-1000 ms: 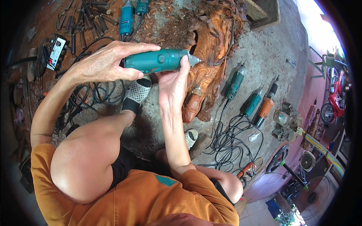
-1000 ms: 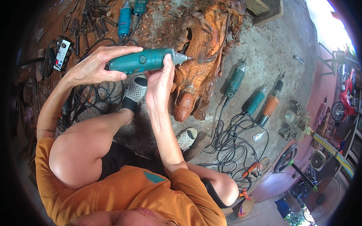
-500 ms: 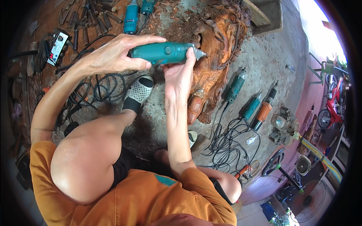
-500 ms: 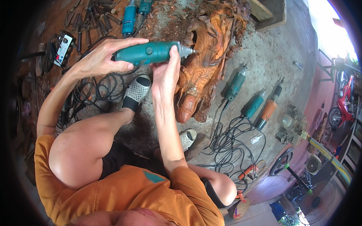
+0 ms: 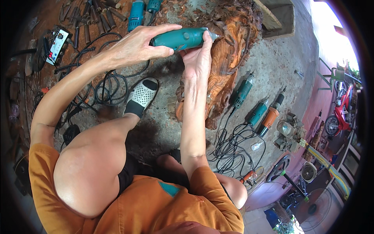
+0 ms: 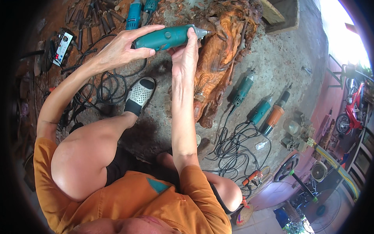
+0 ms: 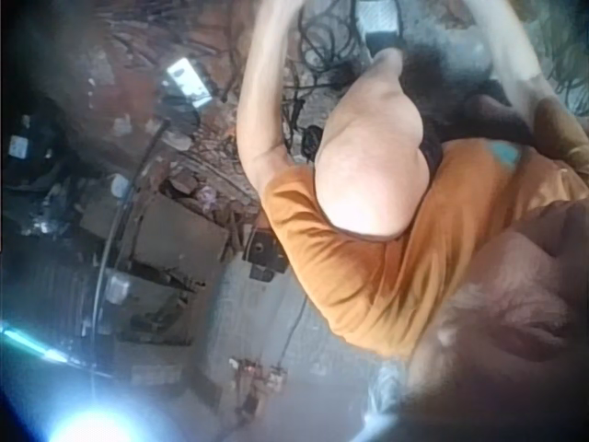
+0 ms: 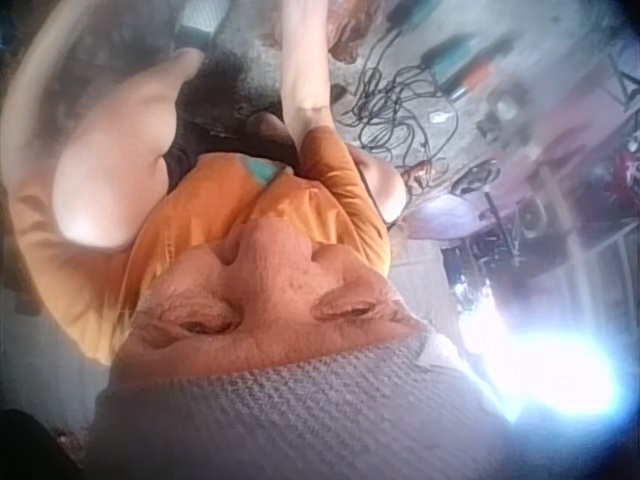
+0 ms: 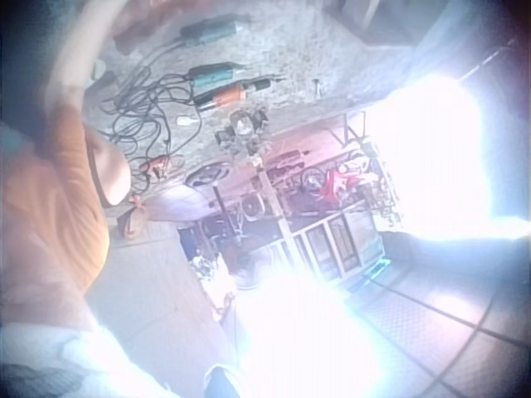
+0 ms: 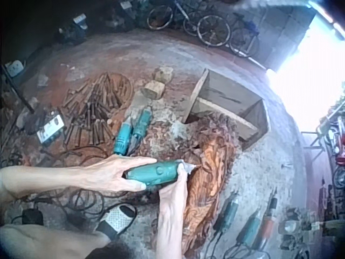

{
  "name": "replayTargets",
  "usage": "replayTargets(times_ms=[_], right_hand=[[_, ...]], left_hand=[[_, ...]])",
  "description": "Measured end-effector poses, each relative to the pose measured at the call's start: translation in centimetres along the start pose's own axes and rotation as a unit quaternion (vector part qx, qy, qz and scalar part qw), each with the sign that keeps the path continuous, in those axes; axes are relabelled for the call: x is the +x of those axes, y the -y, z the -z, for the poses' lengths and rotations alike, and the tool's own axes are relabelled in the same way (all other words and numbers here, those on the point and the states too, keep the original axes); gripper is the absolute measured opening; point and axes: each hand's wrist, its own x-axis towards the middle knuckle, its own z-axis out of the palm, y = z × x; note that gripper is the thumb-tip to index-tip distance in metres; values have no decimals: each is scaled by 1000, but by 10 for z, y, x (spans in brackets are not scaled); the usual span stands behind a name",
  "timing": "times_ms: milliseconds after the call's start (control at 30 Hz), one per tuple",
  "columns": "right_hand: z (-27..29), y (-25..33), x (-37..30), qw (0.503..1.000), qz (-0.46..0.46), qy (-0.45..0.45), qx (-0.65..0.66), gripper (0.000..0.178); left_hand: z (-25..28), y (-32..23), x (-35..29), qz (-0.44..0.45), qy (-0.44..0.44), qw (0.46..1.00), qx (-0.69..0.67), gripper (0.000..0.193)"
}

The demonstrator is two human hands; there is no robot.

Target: The person sits on the floor and uses a green rotary tool to carve a large piece of wood. They hold the tool with both hands and carefully shape the wood surface, producing wood shavings.

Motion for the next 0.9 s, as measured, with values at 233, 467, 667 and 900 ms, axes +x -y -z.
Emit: replayTargets(times_ms=[233, 467, 667, 900], right_hand=[[7, -3, 3, 1000, 1, -2, 17, 55], [10, 1, 1, 1000, -1, -8, 12, 57], [14, -1, 6, 1000, -5, -1, 8, 55], [14, -1, -4, 1000, -1, -4, 28, 50]], left_hand=[[-4, 0, 2, 8, 10, 1000, -12, 65], [-11, 2, 3, -26, -14, 1000, 4, 65], [-9, -3, 3, -16, 1, 1000, 13, 66], [-8, -7, 1, -18, 15, 1000, 14, 68]])
